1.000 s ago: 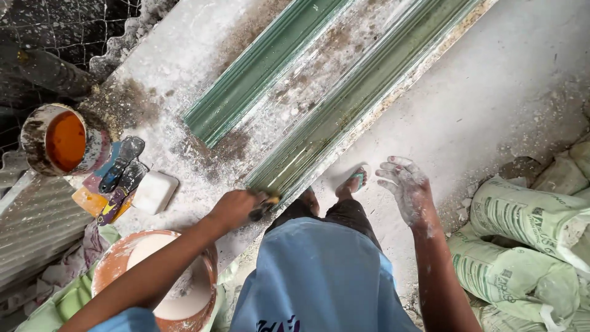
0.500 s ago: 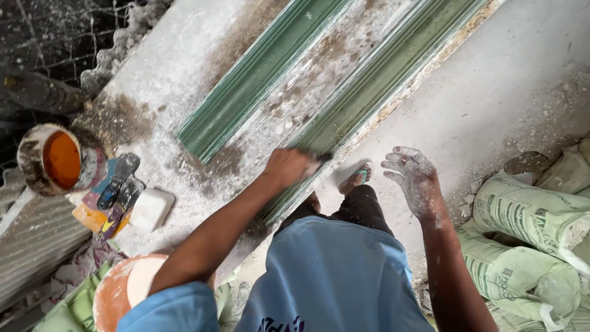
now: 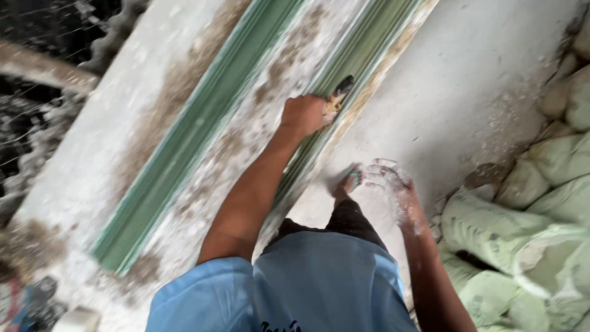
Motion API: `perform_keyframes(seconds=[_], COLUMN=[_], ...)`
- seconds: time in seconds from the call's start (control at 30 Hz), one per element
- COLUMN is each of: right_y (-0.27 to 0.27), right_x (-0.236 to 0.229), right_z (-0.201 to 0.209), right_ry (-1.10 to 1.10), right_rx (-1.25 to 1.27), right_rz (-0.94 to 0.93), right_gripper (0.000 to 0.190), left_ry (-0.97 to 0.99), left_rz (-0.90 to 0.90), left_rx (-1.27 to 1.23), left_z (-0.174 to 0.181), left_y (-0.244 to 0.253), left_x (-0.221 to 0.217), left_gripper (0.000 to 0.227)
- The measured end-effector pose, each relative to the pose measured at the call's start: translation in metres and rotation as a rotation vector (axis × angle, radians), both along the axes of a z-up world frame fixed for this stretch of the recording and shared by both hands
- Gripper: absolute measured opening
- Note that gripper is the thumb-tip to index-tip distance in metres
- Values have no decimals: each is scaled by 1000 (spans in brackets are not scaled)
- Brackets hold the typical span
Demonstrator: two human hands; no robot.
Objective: Preparing gypsum plaster and applying adhesive/liquid to green molding strips in a workshop.
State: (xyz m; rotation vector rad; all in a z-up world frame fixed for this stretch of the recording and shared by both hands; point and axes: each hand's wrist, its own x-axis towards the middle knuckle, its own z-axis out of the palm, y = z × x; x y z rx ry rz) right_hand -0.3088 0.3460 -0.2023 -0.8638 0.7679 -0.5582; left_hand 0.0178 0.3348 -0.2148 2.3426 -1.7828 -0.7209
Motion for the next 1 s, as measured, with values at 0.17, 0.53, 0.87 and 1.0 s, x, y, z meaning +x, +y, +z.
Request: perform_keyframes(seconds=[0.17,0.53,0.87,1.0], right_y=[-111,-343,-615,-688], right_x=[-25,-63,-24,-13], right_z=[-1,-28,-45,-25], right_ry=[53,174,230,310], right_rx=[37,-6,-30,-115], right_rz=[-13,-98,18,37], right_gripper=[37,37,43,44], left_ry=[-41,-69,3,8], left_rz=[24,48,37,-11], left_rx=[63,-24,-77,28], left_z=[3,-23,-35,-48], left_y=[-132,-390,-662,-746], left_x=[2,2,1,2], left_gripper=[48,52,47,49])
